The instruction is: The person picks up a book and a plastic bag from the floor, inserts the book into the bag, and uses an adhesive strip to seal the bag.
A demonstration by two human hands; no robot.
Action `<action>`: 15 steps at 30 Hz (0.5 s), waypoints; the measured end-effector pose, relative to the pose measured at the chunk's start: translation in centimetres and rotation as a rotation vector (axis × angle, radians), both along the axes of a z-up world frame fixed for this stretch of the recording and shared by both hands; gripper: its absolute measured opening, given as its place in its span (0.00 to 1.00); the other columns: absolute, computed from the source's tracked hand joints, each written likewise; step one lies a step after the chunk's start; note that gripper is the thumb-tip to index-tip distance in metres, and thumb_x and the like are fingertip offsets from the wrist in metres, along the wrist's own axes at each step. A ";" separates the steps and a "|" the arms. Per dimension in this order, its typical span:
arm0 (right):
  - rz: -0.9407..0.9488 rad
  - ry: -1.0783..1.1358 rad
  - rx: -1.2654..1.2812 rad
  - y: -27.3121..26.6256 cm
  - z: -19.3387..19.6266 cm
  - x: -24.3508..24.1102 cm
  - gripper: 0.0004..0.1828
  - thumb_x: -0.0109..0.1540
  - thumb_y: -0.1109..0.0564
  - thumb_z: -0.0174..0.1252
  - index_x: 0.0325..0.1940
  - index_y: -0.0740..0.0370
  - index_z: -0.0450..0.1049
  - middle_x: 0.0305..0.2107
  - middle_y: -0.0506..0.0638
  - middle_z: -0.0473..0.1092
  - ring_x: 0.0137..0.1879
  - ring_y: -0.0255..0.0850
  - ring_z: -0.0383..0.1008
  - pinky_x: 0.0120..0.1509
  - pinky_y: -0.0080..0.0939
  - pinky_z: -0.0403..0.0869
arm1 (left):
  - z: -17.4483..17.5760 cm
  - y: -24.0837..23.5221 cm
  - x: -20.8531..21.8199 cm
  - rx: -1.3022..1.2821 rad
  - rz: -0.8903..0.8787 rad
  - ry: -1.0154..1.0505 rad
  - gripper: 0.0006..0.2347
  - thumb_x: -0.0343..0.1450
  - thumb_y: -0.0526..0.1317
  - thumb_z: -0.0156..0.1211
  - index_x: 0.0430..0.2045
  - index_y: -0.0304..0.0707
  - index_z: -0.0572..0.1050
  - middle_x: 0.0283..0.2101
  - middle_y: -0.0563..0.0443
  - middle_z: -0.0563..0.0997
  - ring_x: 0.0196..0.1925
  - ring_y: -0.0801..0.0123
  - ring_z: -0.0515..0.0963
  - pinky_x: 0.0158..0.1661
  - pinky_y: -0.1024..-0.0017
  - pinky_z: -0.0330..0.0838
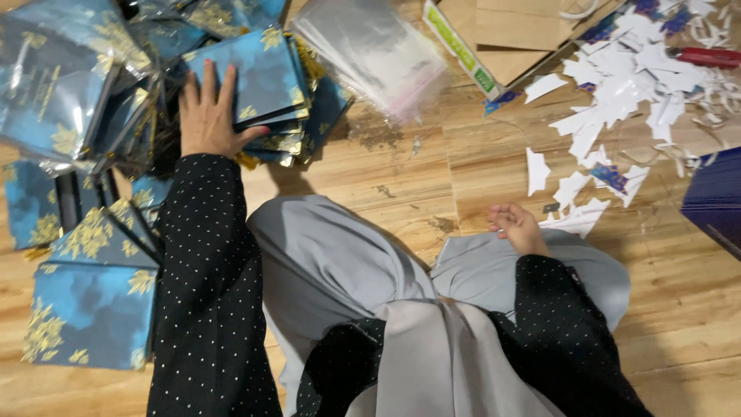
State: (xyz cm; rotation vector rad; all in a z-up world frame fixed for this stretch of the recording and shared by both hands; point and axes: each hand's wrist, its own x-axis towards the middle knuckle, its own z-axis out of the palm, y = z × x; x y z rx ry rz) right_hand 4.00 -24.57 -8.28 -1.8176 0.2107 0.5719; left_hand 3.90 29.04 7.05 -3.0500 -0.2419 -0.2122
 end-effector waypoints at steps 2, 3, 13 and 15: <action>0.011 0.000 -0.020 0.1 0.2 0.1 0.14 0.59 0.61 0.48 0.49 0.65 0.65 0.36 0.53 0.70 0.37 0.38 0.69 0.38 0.33 0.66 | -1.3 0.5 0.4 0.136 0.049 0.044 0.41 0.56 0.62 0.60 0.62 0.49 0.51 0.64 0.46 0.48 0.61 0.47 0.50 0.46 0.56 0.68; -0.005 -0.012 -0.061 0.4 0.5 0.1 0.13 0.58 0.60 0.50 0.47 0.64 0.66 0.34 0.51 0.70 0.35 0.36 0.69 0.37 0.32 0.66 | -1.4 0.4 0.3 0.155 0.017 -0.022 0.40 0.54 0.57 0.64 0.61 0.49 0.55 0.62 0.45 0.53 0.58 0.48 0.56 0.43 0.58 0.70; 0.215 -0.189 -0.179 0.2 -2.6 0.7 0.12 0.57 0.60 0.54 0.45 0.63 0.70 0.32 0.58 0.71 0.35 0.41 0.73 0.36 0.37 0.72 | -4.5 -0.5 -2.0 0.626 -0.117 -0.363 0.33 0.53 0.50 0.67 0.53 0.47 0.65 0.45 0.51 0.74 0.40 0.67 0.75 0.24 0.76 0.75; 0.169 -0.158 -0.111 0.9 -1.9 0.4 0.13 0.58 0.59 0.52 0.46 0.64 0.70 0.34 0.58 0.71 0.36 0.40 0.72 0.38 0.36 0.72 | -1.8 -2.6 -2.1 0.553 -0.191 -0.420 0.27 0.55 0.48 0.64 0.50 0.54 0.67 0.40 0.58 0.75 0.34 0.72 0.76 0.23 0.78 0.74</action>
